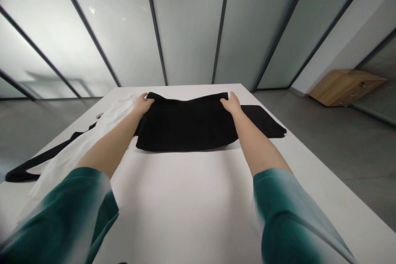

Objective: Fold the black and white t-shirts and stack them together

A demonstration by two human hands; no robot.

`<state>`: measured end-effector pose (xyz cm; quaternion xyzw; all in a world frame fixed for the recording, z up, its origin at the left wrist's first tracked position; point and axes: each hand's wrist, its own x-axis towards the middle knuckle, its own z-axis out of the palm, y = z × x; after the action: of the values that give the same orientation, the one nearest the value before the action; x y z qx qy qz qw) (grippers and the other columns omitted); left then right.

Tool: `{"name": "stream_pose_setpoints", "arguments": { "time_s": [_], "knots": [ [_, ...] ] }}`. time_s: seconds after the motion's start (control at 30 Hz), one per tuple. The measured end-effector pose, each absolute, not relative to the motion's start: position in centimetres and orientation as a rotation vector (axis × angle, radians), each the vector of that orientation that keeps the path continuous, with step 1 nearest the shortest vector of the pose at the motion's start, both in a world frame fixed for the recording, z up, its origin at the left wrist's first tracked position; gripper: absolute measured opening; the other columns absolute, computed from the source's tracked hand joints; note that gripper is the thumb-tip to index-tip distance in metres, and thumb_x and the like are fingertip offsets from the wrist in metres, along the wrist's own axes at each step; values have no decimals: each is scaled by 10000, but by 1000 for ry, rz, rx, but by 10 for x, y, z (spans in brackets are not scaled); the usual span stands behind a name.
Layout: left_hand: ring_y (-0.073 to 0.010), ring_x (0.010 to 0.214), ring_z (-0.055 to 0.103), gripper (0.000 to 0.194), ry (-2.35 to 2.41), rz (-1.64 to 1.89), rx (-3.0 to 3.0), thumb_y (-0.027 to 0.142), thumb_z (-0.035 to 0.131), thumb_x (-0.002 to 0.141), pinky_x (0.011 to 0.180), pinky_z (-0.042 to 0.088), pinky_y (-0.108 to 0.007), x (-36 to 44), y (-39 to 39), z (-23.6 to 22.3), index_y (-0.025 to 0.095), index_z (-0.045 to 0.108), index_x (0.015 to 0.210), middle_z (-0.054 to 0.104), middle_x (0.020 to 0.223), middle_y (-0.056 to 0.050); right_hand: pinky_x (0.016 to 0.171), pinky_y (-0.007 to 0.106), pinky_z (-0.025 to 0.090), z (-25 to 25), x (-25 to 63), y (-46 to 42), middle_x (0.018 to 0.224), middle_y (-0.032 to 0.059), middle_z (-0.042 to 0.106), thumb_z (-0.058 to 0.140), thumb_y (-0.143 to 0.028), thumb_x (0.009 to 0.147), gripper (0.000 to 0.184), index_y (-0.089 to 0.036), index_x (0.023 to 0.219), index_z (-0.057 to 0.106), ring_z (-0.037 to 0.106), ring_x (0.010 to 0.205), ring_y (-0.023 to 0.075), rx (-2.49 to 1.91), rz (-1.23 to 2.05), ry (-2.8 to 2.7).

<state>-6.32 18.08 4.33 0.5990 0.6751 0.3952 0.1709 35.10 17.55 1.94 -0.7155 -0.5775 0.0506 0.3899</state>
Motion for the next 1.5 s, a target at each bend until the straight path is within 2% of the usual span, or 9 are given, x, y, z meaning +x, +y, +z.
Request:
{"name": "stream_pose_setpoints", "arguments": {
  "time_s": [0.17, 0.3, 0.47, 0.67, 0.77, 0.93, 1.07, 1.23, 1.5],
  "knots": [
    [-246, 991, 654, 548, 1936, 875, 2061, 359, 564, 804, 932, 477, -368, -72, 109, 9, 142, 532, 1305, 683, 1106, -109, 1011, 417, 443, -12, 347, 111, 1340, 208, 587, 587, -330, 817, 611, -67, 1365, 525, 618, 1112, 304, -1858, 152, -1604],
    [-311, 1043, 638, 570, 2128, 681, 1938, 537, 577, 792, 895, 482, -392, -103, 58, -9, 116, 603, 1174, 686, 1064, -154, 912, 397, 486, -31, 376, 54, 1093, 166, 710, 579, -457, 841, 489, -114, 1179, 664, 664, 991, 299, -1947, 282, -1525],
    [-312, 850, 671, 549, 1934, 574, 1850, 682, 498, 792, 727, 498, -376, -113, 31, -21, 167, 675, 859, 698, 820, -109, 813, 367, 513, -48, 388, 11, 835, 108, 725, 519, -579, 851, 447, -176, 821, 710, 675, 874, 281, -1822, 595, -1637],
    [-297, 1107, 604, 586, 1569, 979, 1966, 539, 604, 746, 920, 496, -393, -100, 24, -41, 162, 600, 1195, 660, 1195, -110, 1031, 453, 431, -60, 359, -5, 1292, 148, 611, 618, -455, 771, 484, -184, 1171, 650, 546, 1216, 308, -1439, 328, -1743],
    [-289, 1103, 604, 580, 1470, 939, 1967, 498, 617, 742, 963, 483, -410, -100, 24, -46, 168, 559, 1215, 654, 1178, -102, 1057, 455, 415, -62, 353, -4, 1387, 127, 551, 628, -424, 760, 560, -209, 1276, 585, 494, 1287, 292, -1390, 378, -1684],
    [-270, 1074, 613, 463, 1382, 980, 1839, 462, 607, 732, 913, 511, -409, -100, 25, -48, 192, 522, 1098, 654, 1084, -83, 885, 405, 500, -59, 353, -5, 1057, 91, 693, 618, -431, 706, 356, -199, 975, 651, 639, 952, 261, -1390, 727, -1674],
    [-258, 1035, 630, 467, 1372, 1016, 1766, 459, 630, 707, 883, 517, -403, -100, 23, -43, 198, 498, 1070, 657, 1039, -77, 680, 339, 491, -52, 354, -10, 747, 20, 637, 615, -468, 680, 292, -210, 816, 595, 588, 704, 211, -1492, 730, -1596],
    [-235, 891, 642, 435, 1518, 946, 1782, 488, 645, 676, 790, 503, -350, -107, 19, -32, 202, 520, 979, 659, 896, -40, 638, 312, 438, -49, 357, -12, 697, -2, 591, 606, -489, 660, 289, -227, 769, 549, 544, 675, 196, -1524, 635, -1531],
    [-182, 592, 525, 324, 1962, 717, 1865, 497, 507, 766, 553, 332, -294, -115, 23, -29, 233, 442, 589, 476, 540, 15, 549, 302, 297, -51, 370, -13, 463, -25, 381, 516, -470, 750, 371, -266, 486, 353, 405, 550, 169, -1897, 272, -1552]
  ]
}}
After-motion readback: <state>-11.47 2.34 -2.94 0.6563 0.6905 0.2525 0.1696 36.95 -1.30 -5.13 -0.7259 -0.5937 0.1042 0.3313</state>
